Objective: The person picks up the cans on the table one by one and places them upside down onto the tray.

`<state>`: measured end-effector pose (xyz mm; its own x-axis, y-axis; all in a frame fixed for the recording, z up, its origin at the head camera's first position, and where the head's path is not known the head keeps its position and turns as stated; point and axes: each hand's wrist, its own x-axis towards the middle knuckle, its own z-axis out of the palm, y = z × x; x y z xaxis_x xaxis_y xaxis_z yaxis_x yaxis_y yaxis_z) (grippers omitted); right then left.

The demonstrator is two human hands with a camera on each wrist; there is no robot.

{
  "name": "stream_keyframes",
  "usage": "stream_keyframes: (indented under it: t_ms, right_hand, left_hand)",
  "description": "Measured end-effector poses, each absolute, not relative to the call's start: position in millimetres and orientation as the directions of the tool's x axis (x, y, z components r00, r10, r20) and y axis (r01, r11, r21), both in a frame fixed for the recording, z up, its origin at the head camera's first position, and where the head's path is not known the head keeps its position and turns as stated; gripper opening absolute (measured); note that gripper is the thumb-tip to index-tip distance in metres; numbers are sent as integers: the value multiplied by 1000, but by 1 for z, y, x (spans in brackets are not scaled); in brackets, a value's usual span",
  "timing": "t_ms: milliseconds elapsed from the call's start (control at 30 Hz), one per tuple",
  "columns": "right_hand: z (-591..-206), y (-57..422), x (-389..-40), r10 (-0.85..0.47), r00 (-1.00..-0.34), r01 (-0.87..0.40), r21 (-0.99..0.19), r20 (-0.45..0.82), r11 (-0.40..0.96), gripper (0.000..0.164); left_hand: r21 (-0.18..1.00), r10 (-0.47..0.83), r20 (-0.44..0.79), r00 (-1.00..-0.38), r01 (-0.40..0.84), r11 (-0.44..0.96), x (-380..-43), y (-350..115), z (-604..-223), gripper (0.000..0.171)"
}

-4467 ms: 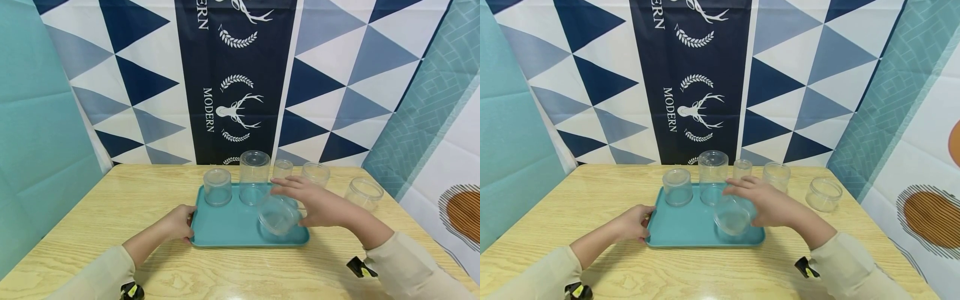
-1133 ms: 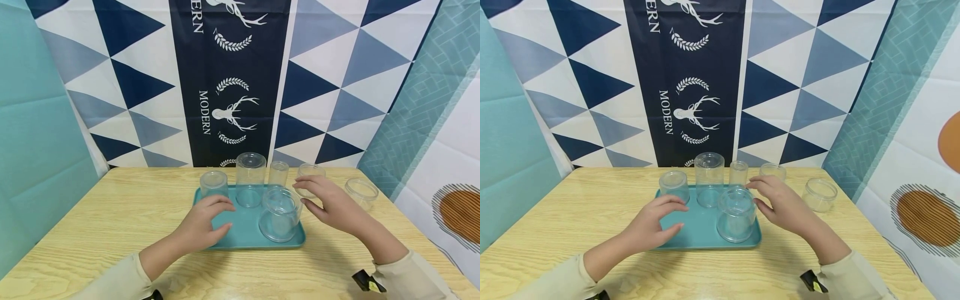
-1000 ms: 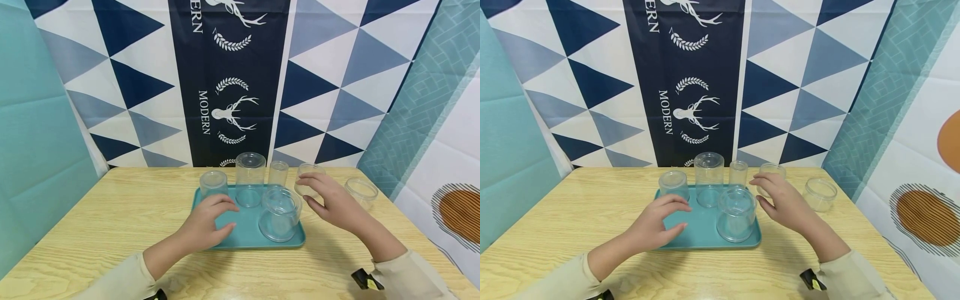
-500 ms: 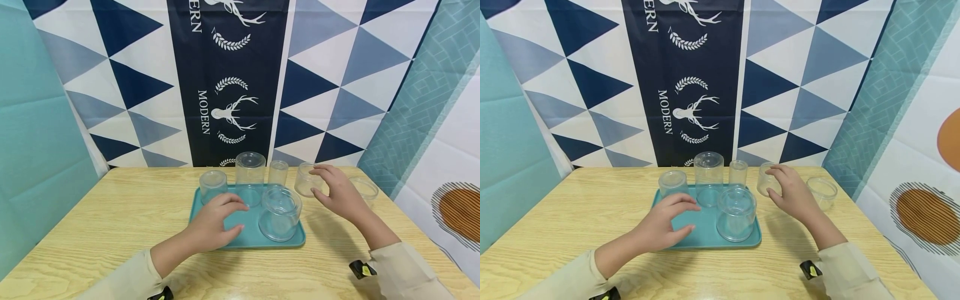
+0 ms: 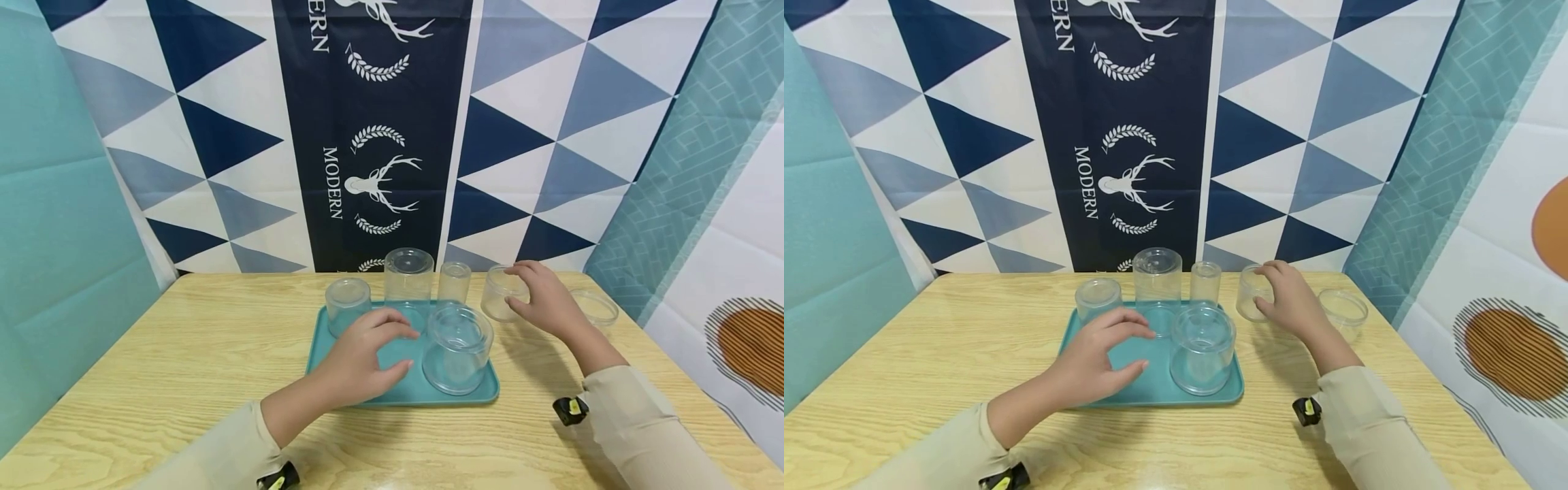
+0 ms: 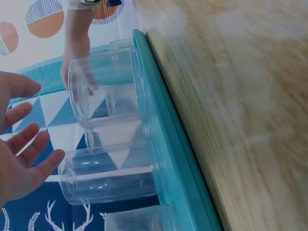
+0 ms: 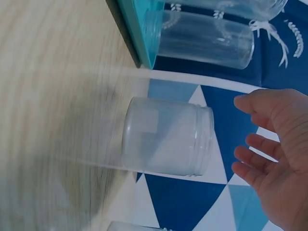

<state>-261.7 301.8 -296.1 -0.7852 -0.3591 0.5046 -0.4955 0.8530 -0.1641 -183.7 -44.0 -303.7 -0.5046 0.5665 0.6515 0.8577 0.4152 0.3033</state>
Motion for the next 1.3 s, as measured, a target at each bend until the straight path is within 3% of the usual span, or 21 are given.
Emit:
stream_keyframes:
  t_ms: [300,733,1300]
  right_hand:
    - [-291,300,-282,-342,-892,-406,-191,296,894,59]
    - [-290,302,-305,-357,-912,-394,-186,204,900,66]
    - [-289,301,-325,-338,-941,-337,-195,28,921,74]
  left_hand:
    - [432,573,558,-600,800,417,-191,-39,-296,32]
    - [594,555,476,-683,714,370,-212,-30,-285,32]
    - [677,567,341,-750,615,406,-228,-18,-278,41]
